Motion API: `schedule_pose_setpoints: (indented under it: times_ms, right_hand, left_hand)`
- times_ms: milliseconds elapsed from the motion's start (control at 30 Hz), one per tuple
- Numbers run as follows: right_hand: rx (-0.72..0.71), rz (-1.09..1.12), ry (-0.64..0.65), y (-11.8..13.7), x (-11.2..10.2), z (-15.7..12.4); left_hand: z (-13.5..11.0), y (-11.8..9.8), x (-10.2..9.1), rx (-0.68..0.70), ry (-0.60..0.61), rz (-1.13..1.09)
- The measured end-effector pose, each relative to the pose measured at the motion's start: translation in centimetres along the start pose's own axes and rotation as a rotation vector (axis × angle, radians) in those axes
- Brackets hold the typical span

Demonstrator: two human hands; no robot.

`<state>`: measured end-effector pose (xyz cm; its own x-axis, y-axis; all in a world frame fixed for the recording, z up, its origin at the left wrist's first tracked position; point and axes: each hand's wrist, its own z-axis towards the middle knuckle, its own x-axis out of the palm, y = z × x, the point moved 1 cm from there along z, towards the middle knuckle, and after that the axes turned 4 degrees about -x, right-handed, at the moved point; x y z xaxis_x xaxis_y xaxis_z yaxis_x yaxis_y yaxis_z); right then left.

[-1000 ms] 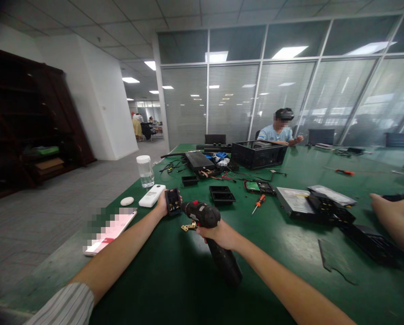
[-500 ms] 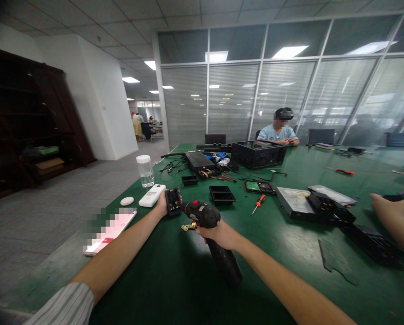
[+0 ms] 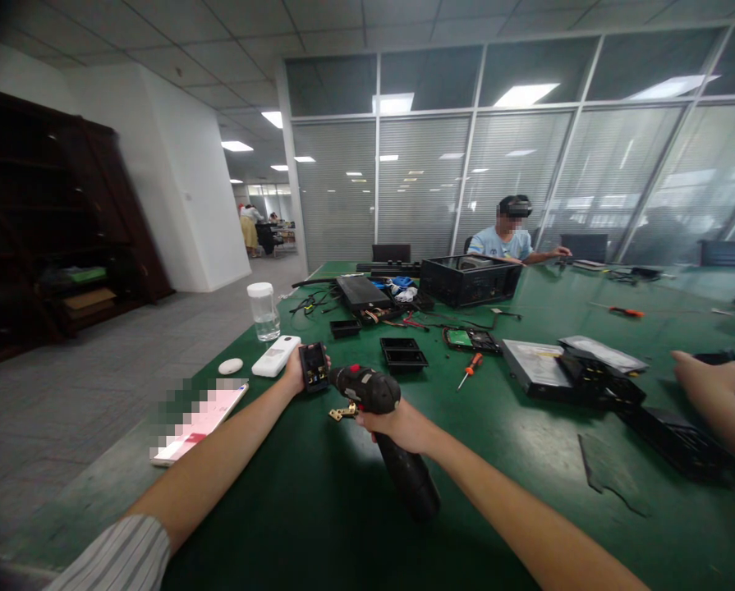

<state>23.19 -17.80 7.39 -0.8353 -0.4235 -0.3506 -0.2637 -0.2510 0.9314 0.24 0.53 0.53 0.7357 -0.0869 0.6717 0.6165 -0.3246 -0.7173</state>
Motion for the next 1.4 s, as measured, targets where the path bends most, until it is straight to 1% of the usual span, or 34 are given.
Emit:
schedule_pose_setpoints:
  times_ms: [167,367,600,900,1167,1300,1400]
  right_hand:
    - [0.025,-0.003,-0.003,-0.2,0.0,0.1]
    - [-0.045,0.022,0.002,-0.3,0.0,0.2]
    - [-0.063,0.055,0.008,-0.7,-0.1,0.4]
    - [-0.024,0.051,-0.017,-1.1,-0.1,0.3]
    - [-0.007,0.08,-0.006,-1.7,-0.2,0.5]
    - [0.014,0.081,0.008,-1.6,-0.3,0.4]
    - [0.005,0.085,-0.003,-1.3,-0.2,0.3]
  left_hand:
    - [-0.3,0.0,0.2,0.007,-0.004,-0.019]
    - [-0.5,-0.1,0.6,0.004,-0.012,-0.075]
    - [-0.5,-0.1,0.6,-0.025,-0.015,-0.106]
    - [-0.3,-0.1,0.4,-0.024,-0.001,-0.101]
    - [0.0,-0.1,0.2,-0.035,0.014,-0.105]
    - [0.0,-0.1,0.2,-0.019,0.028,-0.057]
    - [-0.2,-0.2,0.3,-0.008,0.029,-0.044]
